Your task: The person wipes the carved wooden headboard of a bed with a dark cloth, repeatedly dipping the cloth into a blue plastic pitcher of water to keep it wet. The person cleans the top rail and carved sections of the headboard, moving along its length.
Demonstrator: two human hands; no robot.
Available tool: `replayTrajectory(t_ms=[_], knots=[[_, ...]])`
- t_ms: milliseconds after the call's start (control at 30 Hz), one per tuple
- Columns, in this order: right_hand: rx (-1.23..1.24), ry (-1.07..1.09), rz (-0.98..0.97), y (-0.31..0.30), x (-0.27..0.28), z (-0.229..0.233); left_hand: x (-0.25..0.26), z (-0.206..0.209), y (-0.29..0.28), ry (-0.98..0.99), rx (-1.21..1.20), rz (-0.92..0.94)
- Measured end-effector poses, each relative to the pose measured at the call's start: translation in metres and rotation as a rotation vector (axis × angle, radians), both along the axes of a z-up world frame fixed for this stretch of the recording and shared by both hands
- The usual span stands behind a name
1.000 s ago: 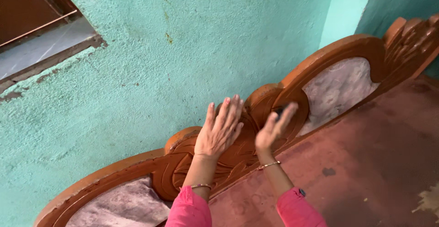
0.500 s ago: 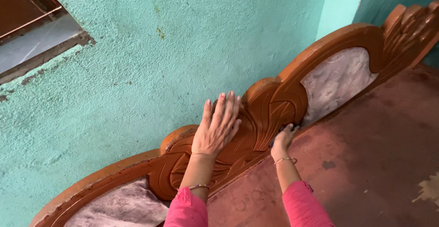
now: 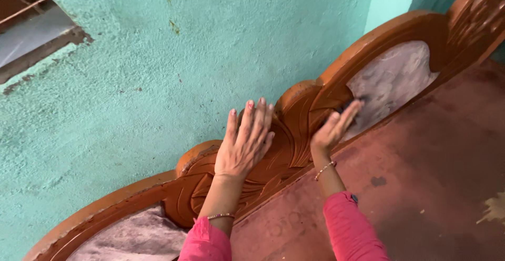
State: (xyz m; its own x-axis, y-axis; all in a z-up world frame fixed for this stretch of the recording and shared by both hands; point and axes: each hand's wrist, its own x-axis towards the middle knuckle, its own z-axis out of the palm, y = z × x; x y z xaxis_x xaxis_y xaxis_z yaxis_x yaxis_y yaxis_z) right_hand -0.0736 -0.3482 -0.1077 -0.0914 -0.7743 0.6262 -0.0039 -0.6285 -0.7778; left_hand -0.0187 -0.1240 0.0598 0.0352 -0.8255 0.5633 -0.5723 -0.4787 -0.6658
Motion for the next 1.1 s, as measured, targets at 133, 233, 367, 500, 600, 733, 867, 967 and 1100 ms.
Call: replayTrajectory(t_ms=[133, 233, 367, 500, 600, 733, 867, 967, 1100], knots=[[0.538, -0.009, 0.06, -0.004, 0.001, -0.128, 0.002, -0.005, -0.003, 0.003, -0.006, -0.002], [0.833, -0.022, 0.13, 0.025, 0.008, -0.202, 0.004, -0.007, -0.002, -0.002, -0.002, 0.005], [0.909, 0.032, 0.183, 0.09, 0.02, -0.23, 0.002, -0.003, -0.002, 0.006, -0.007, 0.002], [0.827, -0.213, 0.193, 0.07, 0.019, -0.241, 0.003, -0.007, -0.004, -0.013, -0.014, 0.019], [0.651, -0.169, 0.212, 0.015, 0.003, -0.243, 0.004, -0.008, -0.006, 0.008, -0.008, 0.009], [0.565, 0.072, 0.161, 0.016, -0.001, -0.254, 0.006, -0.009, -0.004, -0.001, -0.013, -0.004], [0.494, 0.144, 0.211, 0.077, 0.002, -0.263, 0.003, -0.007, -0.003, 0.019, -0.01, -0.002], [0.576, 0.119, 0.204, 0.074, 0.006, -0.261, 0.001, -0.006, -0.004, 0.033, -0.019, -0.006], [0.54, 0.131, 0.169, 0.02, 0.002, -0.265, 0.004, -0.009, -0.005, 0.033, -0.005, -0.003]])
